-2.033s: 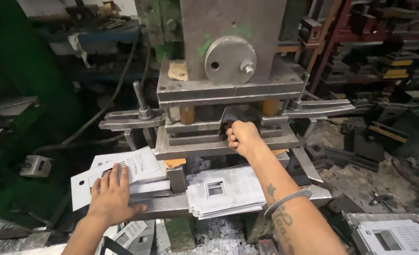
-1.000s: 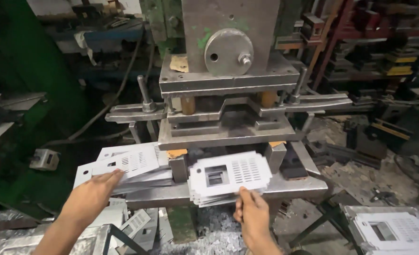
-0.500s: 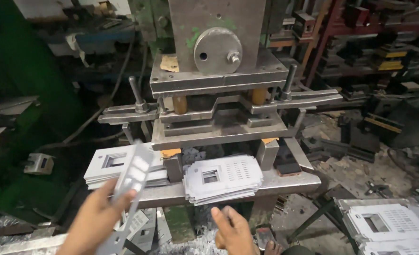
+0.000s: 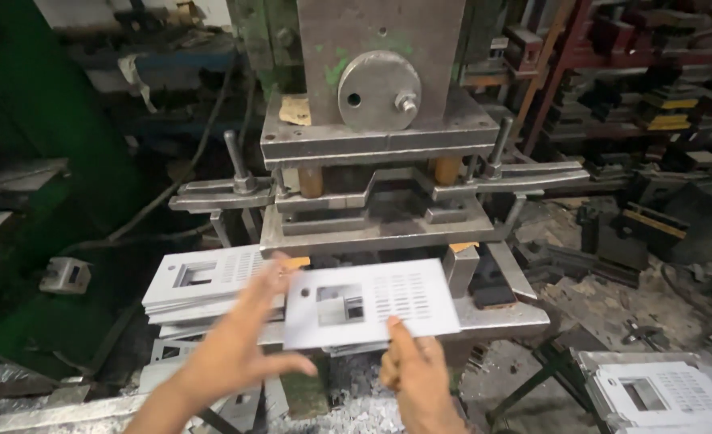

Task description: Stamping metal plates using an industrial press machine by placing them into the die and removing them after the press cycles.

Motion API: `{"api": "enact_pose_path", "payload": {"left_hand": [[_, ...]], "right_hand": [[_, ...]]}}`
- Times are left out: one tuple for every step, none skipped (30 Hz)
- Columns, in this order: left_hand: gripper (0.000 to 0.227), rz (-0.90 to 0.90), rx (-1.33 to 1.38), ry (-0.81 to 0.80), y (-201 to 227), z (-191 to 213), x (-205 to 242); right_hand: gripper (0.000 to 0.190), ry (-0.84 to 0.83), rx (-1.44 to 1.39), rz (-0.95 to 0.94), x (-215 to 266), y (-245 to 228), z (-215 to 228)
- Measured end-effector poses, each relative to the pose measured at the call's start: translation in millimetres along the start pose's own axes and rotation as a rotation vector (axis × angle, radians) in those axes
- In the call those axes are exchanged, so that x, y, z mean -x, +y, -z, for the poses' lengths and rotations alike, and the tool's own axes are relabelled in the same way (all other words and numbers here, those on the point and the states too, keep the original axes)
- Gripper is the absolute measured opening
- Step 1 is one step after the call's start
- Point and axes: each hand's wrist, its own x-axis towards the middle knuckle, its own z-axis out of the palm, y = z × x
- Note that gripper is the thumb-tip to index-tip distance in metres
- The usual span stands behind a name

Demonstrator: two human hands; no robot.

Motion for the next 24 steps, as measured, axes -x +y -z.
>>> {"api": "enact_pose_path", "payload": {"left_hand": [[0.116,0.062,0.061,0.079,-13.8,9.6,-2.0],[0.116,0.062,0.060,0.075,-29.8,9.7,-2.9],[0.120,0.224,0.037,0.058,-45.6,9.8,-3.6],[0.124,0.386,0.014,0.048,-61.7,10.5,-5.7],[0.124,0.385,0.012,0.049,-75.4,8.0,-6.0],[0.125,0.518,-0.115,-0.104,-88.2,4.1,-5.9],[0.126,0.650,-0.245,-0.257,-101.4,-0.1,-6.2],[0.126,0.645,-0.243,-0.263,-101.3,-4.6,-3.7],[0.127,0.655,-0.356,-0.371,-101.9,-8.6,-1.5],[0.129,0.665,-0.471,-0.470,-104.3,-10.0,-0.4],[0.129,0.665,-0.473,-0.468,-99.7,-8.3,-2.9],[0.131,0.668,-0.503,-0.466,-94.5,-7.9,-1.9],[0.133,0.670,-0.533,-0.465,-89.5,-7.9,-0.7],[0.133,0.677,-0.532,-0.469,-85.6,-7.8,1.4],[0.133,0.687,-0.549,-0.469,-81.2,-8.1,3.1],[0.133,0.689,-0.572,-0.467,-77.4,-7.6,0.8],[0.133,0.685,-0.575,-0.471,-76.7,-8.1,0.2],[0.133,0.694,-0.576,-0.477,-76.2,-7.8,-1.5],[0.134,0.703,-0.576,-0.483,-75.5,-7.1,-3.0],[0.134,0.702,-0.577,-0.480,-75.6,-7.3,-4.0],[0.134,0.710,-0.580,-0.489,-75.6,-7.6,-4.8],[0.134,0.720,-0.582,-0.501,-75.4,-8.1,-4.4],[0.134,0.719,-0.583,-0.501,-75.5,-9.1,-3.9],[0.134,0.719,-0.578,-0.487,-76.4,-9.2,-3.5]], "right_hand": [[0.050,0.035,-0.048,0.040,-7.2,-6.3,4.3],[0.050,0.038,-0.052,0.038,-14.7,-24.1,-2.7],[0.035,0.012,-0.055,0.060,-22.0,-41.9,-9.4],[0.024,-0.016,-0.057,0.086,-31.1,-61.4,-16.7],[0.024,-0.017,-0.058,0.087,-55.0,-72.4,-21.7],[0.030,-0.011,-0.039,0.057,-78.4,-83.1,-25.3],[0.039,-0.005,-0.020,0.026,-102.5,-93.6,-28.8],[0.039,0.003,-0.022,0.024,-103.0,-98.9,-32.1],[0.037,0.023,0.001,-0.017,-104.2,-104.1,-35.9],[0.037,0.035,0.025,-0.054,-108.2,-111.0,-43.3],[0.037,0.034,0.024,-0.052,-109.0,-109.2,-44.9],[0.034,0.019,0.088,-0.052,-109.7,-106.3,-47.9],[0.033,0.003,0.153,-0.051,-110.4,-103.1,-50.7],[0.033,0.000,0.154,-0.058,-113.9,-101.4,-53.4],[0.029,-0.009,0.208,-0.047,-117.4,-100.0,-55.3],[0.027,-0.012,0.255,-0.030,-121.3,-100.2,-55.8],[0.027,-0.009,0.251,-0.031,-133.1,-104.0,-57.5],[0.022,-0.001,0.268,-0.032,-145.8,-109.7,-60.3],[0.019,0.006,0.286,-0.033,-158.2,-115.6,-63.3],[0.019,0.006,0.286,-0.030,-176.5,-116.2,-62.3],[0.014,0.004,0.301,-0.017,-194.8,-116.9,-61.5],[0.014,0.003,0.316,-0.007,-212.3,-116.3,-60.2],[0.014,0.003,0.316,-0.007,-213.2,-116.0,-59.3],[0.016,0.002,0.305,0.011,-214.7,-115.4,-59.2]]}}
